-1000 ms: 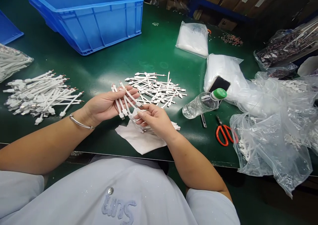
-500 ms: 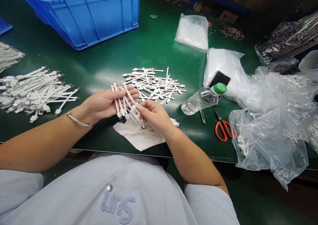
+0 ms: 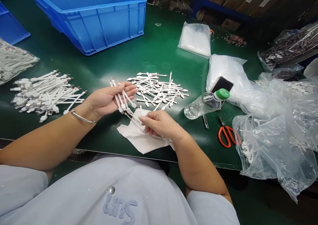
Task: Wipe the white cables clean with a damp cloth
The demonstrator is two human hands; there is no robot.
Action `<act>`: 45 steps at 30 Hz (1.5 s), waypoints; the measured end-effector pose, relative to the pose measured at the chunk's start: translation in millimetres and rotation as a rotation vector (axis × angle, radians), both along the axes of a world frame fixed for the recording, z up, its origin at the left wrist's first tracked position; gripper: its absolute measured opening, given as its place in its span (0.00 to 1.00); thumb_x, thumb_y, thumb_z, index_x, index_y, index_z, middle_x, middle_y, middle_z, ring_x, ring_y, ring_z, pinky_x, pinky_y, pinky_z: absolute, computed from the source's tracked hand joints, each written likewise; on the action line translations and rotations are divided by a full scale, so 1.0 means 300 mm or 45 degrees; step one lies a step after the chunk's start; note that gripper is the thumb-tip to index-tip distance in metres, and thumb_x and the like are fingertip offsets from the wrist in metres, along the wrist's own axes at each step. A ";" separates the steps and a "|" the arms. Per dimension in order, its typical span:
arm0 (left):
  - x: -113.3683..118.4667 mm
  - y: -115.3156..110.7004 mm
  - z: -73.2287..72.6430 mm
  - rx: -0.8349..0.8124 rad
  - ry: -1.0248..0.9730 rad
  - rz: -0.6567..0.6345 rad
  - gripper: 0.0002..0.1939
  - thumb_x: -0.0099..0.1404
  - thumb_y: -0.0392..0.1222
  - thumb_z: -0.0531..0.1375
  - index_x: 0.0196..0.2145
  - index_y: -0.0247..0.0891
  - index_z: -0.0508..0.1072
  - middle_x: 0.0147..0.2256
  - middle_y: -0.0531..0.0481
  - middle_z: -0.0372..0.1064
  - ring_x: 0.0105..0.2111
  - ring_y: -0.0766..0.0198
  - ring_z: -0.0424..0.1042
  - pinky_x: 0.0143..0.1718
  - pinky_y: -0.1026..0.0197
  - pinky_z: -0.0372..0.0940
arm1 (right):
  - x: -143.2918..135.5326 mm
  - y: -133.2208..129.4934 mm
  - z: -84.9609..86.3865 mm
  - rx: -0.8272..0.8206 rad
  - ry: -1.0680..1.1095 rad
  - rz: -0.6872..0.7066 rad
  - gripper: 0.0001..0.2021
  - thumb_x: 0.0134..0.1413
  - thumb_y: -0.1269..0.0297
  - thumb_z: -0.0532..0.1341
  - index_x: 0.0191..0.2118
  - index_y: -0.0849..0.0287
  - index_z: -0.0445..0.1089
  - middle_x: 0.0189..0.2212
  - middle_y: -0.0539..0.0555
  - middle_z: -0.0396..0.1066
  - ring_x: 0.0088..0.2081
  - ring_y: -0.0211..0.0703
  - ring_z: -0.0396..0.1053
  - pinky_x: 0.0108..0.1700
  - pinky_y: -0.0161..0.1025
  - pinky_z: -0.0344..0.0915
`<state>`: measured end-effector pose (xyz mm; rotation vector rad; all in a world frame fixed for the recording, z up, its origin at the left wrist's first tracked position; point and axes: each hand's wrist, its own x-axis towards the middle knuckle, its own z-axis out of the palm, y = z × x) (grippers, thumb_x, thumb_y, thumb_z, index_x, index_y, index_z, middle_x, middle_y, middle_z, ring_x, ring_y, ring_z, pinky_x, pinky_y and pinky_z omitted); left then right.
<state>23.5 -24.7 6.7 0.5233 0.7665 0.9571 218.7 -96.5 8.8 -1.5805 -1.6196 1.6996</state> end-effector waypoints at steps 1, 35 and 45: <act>0.004 -0.010 -0.001 0.031 0.012 -0.007 0.10 0.70 0.33 0.50 0.37 0.31 0.72 0.37 0.45 0.75 0.38 0.64 0.76 0.50 0.55 0.68 | -0.020 -0.004 -0.009 -0.088 0.143 0.004 0.28 0.45 0.36 0.61 0.29 0.62 0.70 0.21 0.52 0.72 0.20 0.34 0.66 0.22 0.30 0.61; 0.001 -0.048 -0.009 0.607 0.914 -0.342 0.24 0.68 0.58 0.49 0.30 0.35 0.70 0.20 0.53 0.63 0.18 0.71 0.59 0.18 0.69 0.55 | -0.087 -0.031 -0.043 -0.602 0.800 -0.260 0.15 0.42 0.66 0.72 0.39 0.62 0.75 0.34 0.54 0.78 0.32 0.34 0.76 0.34 0.27 0.72; -0.004 -0.048 -0.014 0.640 0.872 -0.363 0.17 0.69 0.50 0.52 0.38 0.34 0.72 0.20 0.56 0.60 0.17 0.73 0.60 0.16 0.71 0.54 | -0.090 -0.034 -0.053 -0.637 0.798 -0.185 0.17 0.40 0.64 0.73 0.38 0.62 0.74 0.34 0.54 0.78 0.31 0.36 0.77 0.32 0.26 0.72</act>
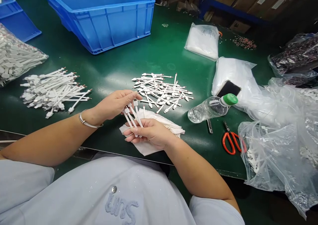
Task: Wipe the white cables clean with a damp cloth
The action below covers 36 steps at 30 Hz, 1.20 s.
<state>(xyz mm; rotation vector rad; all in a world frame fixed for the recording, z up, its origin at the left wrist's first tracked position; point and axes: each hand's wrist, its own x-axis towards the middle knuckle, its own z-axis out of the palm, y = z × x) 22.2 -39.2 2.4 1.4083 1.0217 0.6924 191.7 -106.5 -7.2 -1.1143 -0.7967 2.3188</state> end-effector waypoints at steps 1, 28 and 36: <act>0.000 -0.001 0.000 0.013 0.002 -0.012 0.18 0.68 0.52 0.53 0.38 0.34 0.72 0.20 0.56 0.60 0.18 0.73 0.60 0.16 0.71 0.55 | 0.000 0.000 -0.001 0.001 0.005 0.008 0.17 0.40 0.64 0.73 0.38 0.62 0.74 0.33 0.54 0.78 0.31 0.36 0.77 0.31 0.27 0.72; 0.006 -0.006 -0.021 0.073 0.050 -0.050 0.18 0.67 0.53 0.54 0.31 0.35 0.72 0.21 0.53 0.63 0.20 0.68 0.63 0.24 0.64 0.60 | 0.010 -0.002 -0.009 0.165 -0.107 0.107 0.17 0.41 0.56 0.72 0.31 0.63 0.72 0.26 0.51 0.75 0.24 0.31 0.71 0.26 0.26 0.67; -0.030 -0.097 0.046 1.230 0.750 -0.725 0.13 0.63 0.45 0.62 0.43 0.37 0.73 0.34 0.45 0.75 0.37 0.57 0.72 0.51 0.51 0.57 | 0.053 0.005 -0.019 0.461 -0.396 0.265 0.16 0.51 0.52 0.66 0.26 0.60 0.68 0.18 0.47 0.65 0.18 0.29 0.61 0.19 0.29 0.56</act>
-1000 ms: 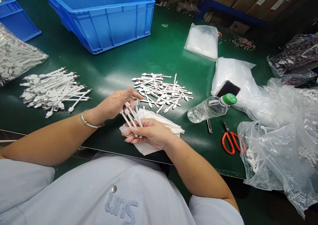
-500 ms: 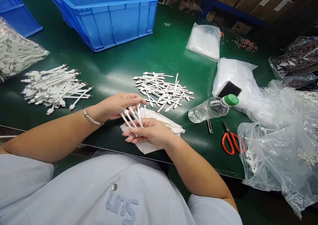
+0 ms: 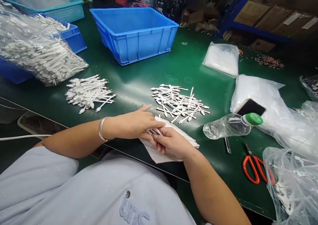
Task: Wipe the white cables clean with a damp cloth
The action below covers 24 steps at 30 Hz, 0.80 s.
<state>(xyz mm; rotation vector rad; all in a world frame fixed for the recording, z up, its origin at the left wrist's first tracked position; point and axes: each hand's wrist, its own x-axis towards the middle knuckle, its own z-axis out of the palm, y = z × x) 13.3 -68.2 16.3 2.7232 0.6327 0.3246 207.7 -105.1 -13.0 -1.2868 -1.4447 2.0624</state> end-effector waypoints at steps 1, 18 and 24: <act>-0.008 -0.010 0.003 -0.021 0.102 0.021 0.09 0.63 0.42 0.61 0.39 0.35 0.74 0.29 0.46 0.74 0.32 0.59 0.71 0.45 0.55 0.59 | 0.004 0.000 0.007 -0.006 0.002 0.013 0.16 0.50 0.52 0.66 0.26 0.60 0.68 0.19 0.47 0.66 0.18 0.28 0.61 0.19 0.29 0.56; -0.570 0.027 0.006 0.118 0.044 1.290 0.16 0.50 0.62 0.60 0.29 0.50 0.75 0.25 0.49 0.67 0.46 0.44 0.60 0.53 0.44 0.47 | 0.108 -0.010 0.164 0.794 -0.174 -0.558 0.17 0.50 0.48 0.64 0.30 0.59 0.69 0.26 0.51 0.70 0.26 0.34 0.66 0.25 0.31 0.59; -0.225 0.019 0.068 0.057 -0.074 0.594 0.16 0.65 0.52 0.54 0.33 0.41 0.78 0.31 0.49 0.72 0.32 0.61 0.65 0.38 0.57 0.58 | 0.133 -0.113 0.177 1.245 -1.034 -0.338 0.16 0.58 0.54 0.58 0.24 0.58 0.66 0.20 0.50 0.66 0.24 0.36 0.60 0.27 0.36 0.53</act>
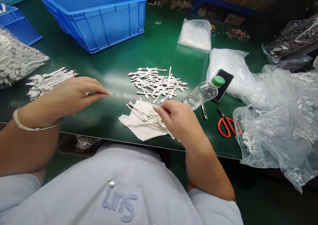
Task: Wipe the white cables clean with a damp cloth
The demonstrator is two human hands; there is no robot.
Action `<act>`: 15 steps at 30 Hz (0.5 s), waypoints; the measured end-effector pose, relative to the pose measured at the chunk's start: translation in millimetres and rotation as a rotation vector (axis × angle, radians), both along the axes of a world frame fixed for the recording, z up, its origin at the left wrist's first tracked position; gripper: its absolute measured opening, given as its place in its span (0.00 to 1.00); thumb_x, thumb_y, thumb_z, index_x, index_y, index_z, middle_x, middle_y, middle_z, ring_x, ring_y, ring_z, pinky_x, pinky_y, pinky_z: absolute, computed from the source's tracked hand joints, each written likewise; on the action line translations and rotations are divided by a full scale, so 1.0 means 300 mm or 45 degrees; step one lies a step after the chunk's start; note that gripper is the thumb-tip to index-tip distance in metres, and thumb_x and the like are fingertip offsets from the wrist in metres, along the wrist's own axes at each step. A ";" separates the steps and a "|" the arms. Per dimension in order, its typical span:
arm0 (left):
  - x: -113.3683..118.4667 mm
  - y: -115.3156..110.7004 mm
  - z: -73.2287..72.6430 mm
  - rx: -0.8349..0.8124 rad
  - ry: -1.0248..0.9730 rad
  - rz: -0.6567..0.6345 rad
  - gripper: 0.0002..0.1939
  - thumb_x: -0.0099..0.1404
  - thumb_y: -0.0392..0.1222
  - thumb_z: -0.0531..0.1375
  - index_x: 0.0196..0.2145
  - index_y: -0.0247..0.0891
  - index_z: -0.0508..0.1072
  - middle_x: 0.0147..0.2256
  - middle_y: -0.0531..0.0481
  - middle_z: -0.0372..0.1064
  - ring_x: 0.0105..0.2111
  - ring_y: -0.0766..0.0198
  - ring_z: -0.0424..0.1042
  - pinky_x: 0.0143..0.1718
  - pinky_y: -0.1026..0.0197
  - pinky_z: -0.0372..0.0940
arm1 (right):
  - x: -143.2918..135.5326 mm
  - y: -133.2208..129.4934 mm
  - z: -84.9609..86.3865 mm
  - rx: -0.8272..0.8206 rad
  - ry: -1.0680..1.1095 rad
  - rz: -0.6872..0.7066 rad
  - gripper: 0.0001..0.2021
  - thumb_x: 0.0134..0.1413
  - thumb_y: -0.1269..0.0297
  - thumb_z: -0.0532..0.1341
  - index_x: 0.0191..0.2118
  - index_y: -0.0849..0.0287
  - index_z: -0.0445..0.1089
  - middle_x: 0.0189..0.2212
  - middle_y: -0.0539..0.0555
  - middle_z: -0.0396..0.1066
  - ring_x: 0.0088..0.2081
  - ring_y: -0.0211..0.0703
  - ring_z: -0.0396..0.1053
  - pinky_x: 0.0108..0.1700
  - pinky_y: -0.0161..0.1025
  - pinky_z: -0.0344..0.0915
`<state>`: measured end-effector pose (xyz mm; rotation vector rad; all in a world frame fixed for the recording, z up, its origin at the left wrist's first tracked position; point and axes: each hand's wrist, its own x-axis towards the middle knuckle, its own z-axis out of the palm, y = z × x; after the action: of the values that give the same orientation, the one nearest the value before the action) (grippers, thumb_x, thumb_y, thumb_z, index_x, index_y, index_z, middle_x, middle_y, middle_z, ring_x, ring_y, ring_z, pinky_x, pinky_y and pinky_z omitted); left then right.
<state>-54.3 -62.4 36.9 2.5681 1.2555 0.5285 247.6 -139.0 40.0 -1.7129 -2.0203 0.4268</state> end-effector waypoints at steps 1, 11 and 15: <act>0.075 -0.004 0.003 -0.010 0.053 -0.123 0.15 0.67 0.47 0.53 0.35 0.40 0.78 0.34 0.48 0.73 0.34 0.61 0.66 0.38 0.58 0.59 | -0.003 -0.014 -0.017 -0.006 -0.148 -0.024 0.17 0.58 0.54 0.58 0.23 0.58 0.66 0.21 0.51 0.66 0.25 0.38 0.61 0.28 0.36 0.52; 0.445 -0.009 -0.107 0.093 0.634 -0.683 0.09 0.58 0.28 0.56 0.29 0.31 0.76 0.28 0.40 0.72 0.31 0.56 0.68 0.29 0.59 0.55 | 0.014 -0.072 -0.212 -0.008 -0.153 -0.203 0.12 0.58 0.61 0.58 0.26 0.59 0.70 0.26 0.54 0.68 0.32 0.43 0.64 0.36 0.39 0.58; 0.425 0.003 -0.054 0.248 0.582 -0.638 0.11 0.57 0.24 0.54 0.33 0.32 0.74 0.31 0.41 0.71 0.33 0.57 0.68 0.30 0.60 0.57 | 0.081 -0.108 -0.225 0.063 0.573 -0.389 0.09 0.55 0.59 0.61 0.37 0.59 0.73 0.30 0.52 0.69 0.32 0.40 0.66 0.37 0.39 0.63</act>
<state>73.2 -61.6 20.7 3.1307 0.6269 -0.0470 271.9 -171.3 -27.6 -1.6772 -1.4172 0.5896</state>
